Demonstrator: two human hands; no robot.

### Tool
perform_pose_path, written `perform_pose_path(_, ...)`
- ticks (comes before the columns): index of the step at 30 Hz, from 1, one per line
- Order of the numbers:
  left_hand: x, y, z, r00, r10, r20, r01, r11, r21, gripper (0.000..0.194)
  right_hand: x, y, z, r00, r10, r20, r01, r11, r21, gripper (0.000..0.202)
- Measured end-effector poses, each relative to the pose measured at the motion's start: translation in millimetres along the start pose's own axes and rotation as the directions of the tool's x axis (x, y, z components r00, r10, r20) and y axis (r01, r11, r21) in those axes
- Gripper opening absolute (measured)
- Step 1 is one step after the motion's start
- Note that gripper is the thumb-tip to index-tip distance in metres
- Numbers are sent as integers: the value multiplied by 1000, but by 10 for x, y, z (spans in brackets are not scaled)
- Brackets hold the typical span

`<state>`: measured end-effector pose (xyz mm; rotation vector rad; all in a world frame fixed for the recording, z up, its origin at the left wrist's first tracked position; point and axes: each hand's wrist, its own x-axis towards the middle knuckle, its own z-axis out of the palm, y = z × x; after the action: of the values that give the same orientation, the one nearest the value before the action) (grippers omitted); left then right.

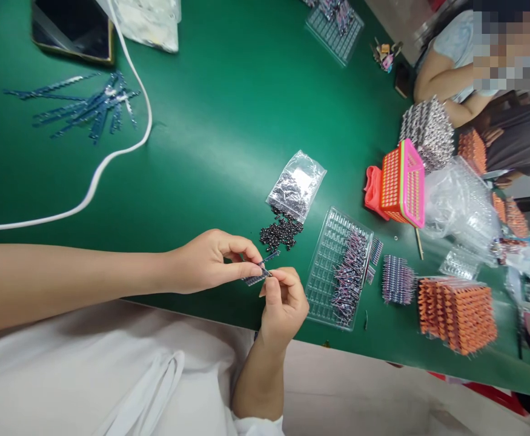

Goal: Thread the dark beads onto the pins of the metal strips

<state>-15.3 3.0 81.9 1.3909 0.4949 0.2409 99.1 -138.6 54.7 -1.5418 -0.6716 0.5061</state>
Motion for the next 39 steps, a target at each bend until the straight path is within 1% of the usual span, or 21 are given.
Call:
perform_pose_path(5, -14, 8, -7, 1000, 12, -11, -11, 996, 84, 22, 32, 17, -34, 995, 32, 95, -38, 998, 57, 11)
perform_pose_path(9, -23, -1, 5, 1000, 8, -5, -7, 993, 118, 22, 41, 29, -58, 989, 54, 141, -66, 994, 83, 9)
perform_pose_path(13, -25, -1, 7, 1000, 8, -9, -7, 993, 117, 17, 50, 31, -70, 983, 86, 165, -102, 991, 90, 9)
perform_pose_path(16, -24, 16, 1, 1000, -5, -3, 5, 994, 108, 15, 63, 25, -76, 974, 103, 203, -134, 980, 145, 5)
perform_pose_path(18, -24, 31, -4, 1000, -17, 5, 16, 995, 99, 14, 73, 23, -86, 965, 120, 235, -163, 971, 173, 4)
perform_pose_path(21, -23, 51, -10, 998, -39, 39, 36, 996, 78, 13, 83, 22, -106, 951, 158, 267, -208, 963, 170, 8)
perform_pose_path(25, -17, 53, -19, 997, -43, 69, 38, 996, 81, 15, 90, 15, -122, 931, 218, 293, -273, 949, 160, 16)
perform_pose_path(28, -15, 45, -26, 995, -41, 92, 32, 995, 94, 17, 90, 11, -125, 921, 265, 285, -317, 936, 153, 22)
perform_pose_path(30, -15, 43, -27, 994, -42, 101, 32, 994, 101, 16, 89, 15, -129, 921, 278, 274, -326, 934, 148, 24)
perform_pose_path(35, -11, 43, -17, 992, -48, 115, 33, 991, 131, 17, 84, 30, -150, 921, 247, 302, -308, 935, 175, 15)
perform_pose_path(39, -4, 25, -12, 992, -41, 124, 21, 988, 152, 16, 78, 31, -159, 916, 250, 314, -310, 937, 159, 14)
